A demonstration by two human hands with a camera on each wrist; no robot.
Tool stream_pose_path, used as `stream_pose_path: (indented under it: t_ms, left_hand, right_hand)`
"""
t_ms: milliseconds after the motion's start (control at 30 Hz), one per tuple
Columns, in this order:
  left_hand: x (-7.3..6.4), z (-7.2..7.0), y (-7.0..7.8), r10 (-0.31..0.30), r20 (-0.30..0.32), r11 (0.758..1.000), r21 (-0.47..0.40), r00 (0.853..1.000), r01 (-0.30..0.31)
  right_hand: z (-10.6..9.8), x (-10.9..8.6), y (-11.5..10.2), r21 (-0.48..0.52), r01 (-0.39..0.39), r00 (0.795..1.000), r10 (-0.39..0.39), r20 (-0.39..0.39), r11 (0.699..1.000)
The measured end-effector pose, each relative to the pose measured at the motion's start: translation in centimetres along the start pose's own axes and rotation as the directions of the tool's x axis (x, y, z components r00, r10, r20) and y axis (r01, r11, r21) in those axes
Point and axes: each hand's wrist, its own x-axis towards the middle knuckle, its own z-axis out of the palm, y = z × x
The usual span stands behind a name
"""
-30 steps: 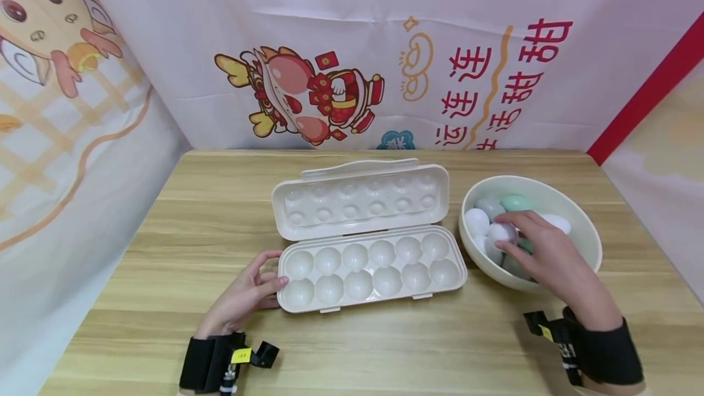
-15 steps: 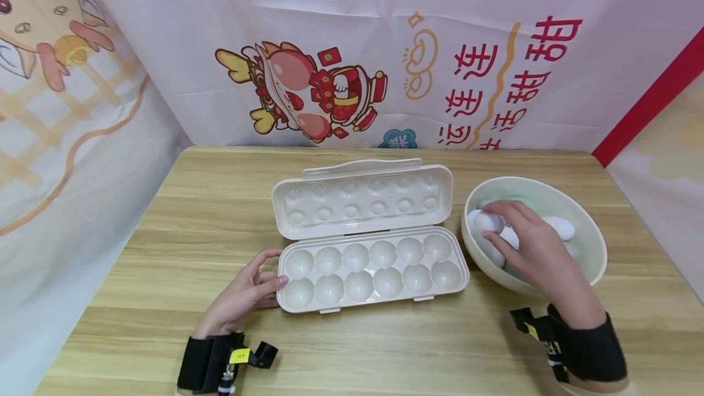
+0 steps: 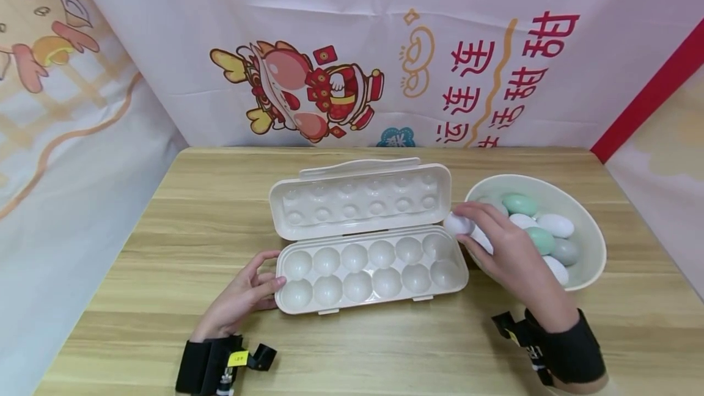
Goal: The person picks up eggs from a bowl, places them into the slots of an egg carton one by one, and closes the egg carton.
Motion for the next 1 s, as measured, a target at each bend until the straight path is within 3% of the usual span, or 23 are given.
stream_pose_path:
  t_ms: [367, 667, 1000]
  left_hand:
    - [0.0, 0.0, -0.1, 0.006, -0.010, 1.000, 0.003, 1.000, -0.006]
    - [0.0, 0.0, -0.2, -0.004, -0.007, 1.000, -0.013, 1.000, 0.003]
    - [0.1, 0.0, -0.2, 0.013, 0.003, 0.999, -0.029, 1.000, -0.013]
  right_hand:
    - [2.0, 0.0, -0.1, 0.021, 0.075, 0.996, -0.076, 0.043, 0.997]
    - [3.6, -0.6, 0.0, 0.057, 0.049, 0.991, -0.055, 0.122, 0.997]
    - [4.6, -0.9, -0.2, 0.018, 0.003, 0.977, -0.007, 0.215, 1.000]
